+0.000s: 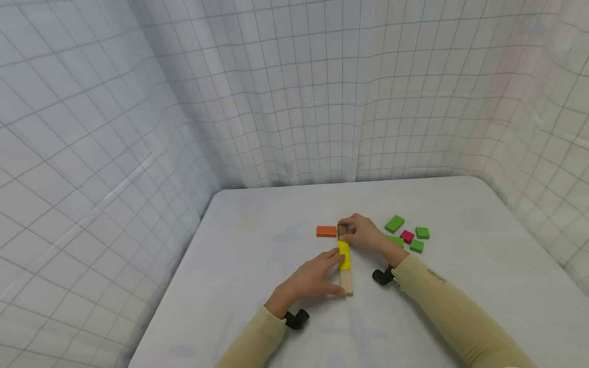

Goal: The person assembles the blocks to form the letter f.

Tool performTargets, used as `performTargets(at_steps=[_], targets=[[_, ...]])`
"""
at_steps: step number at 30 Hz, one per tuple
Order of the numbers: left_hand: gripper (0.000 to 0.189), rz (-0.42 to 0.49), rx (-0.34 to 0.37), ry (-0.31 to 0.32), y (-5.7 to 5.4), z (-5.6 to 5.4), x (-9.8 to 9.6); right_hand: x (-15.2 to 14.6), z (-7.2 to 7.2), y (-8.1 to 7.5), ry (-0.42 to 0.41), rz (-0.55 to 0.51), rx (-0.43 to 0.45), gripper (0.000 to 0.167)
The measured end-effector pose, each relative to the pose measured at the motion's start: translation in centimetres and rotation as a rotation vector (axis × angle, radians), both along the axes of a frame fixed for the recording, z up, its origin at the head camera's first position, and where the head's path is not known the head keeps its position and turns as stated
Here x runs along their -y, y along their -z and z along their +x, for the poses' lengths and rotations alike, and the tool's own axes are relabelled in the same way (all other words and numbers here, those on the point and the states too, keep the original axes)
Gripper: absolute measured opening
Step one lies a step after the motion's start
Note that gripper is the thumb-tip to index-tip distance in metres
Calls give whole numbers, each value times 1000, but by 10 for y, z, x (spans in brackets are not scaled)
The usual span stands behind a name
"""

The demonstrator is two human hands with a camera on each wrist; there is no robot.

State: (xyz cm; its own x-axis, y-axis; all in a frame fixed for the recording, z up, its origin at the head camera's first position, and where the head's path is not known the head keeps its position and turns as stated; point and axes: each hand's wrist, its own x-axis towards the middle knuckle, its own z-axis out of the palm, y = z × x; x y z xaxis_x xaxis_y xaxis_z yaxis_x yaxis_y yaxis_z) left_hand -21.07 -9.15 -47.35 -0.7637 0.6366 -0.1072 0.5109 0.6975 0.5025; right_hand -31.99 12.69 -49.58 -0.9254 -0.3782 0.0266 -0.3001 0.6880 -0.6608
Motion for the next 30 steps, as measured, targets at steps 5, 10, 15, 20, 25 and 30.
performTargets(at_steps=[5,10,15,20,25,30], targets=[[84,-27,-5,-26,-12,-2,3,0,1,1,11,4,-5,51],[77,-25,-17,-56,-23,-11,9,1,0,0,8,15,-10,52],[70,38,-24,-90,-23,-25,19,1,0,-1,-7,14,-5,52],[59,173,-10,-117,-18,-40,28,0,0,0,-21,0,6,52],[52,191,-44,-151,-17,-58,32,0,1,-1,-8,-15,14,51],[49,109,-65,-246,-9,-76,32,0,0,0,-8,-10,19,51]])
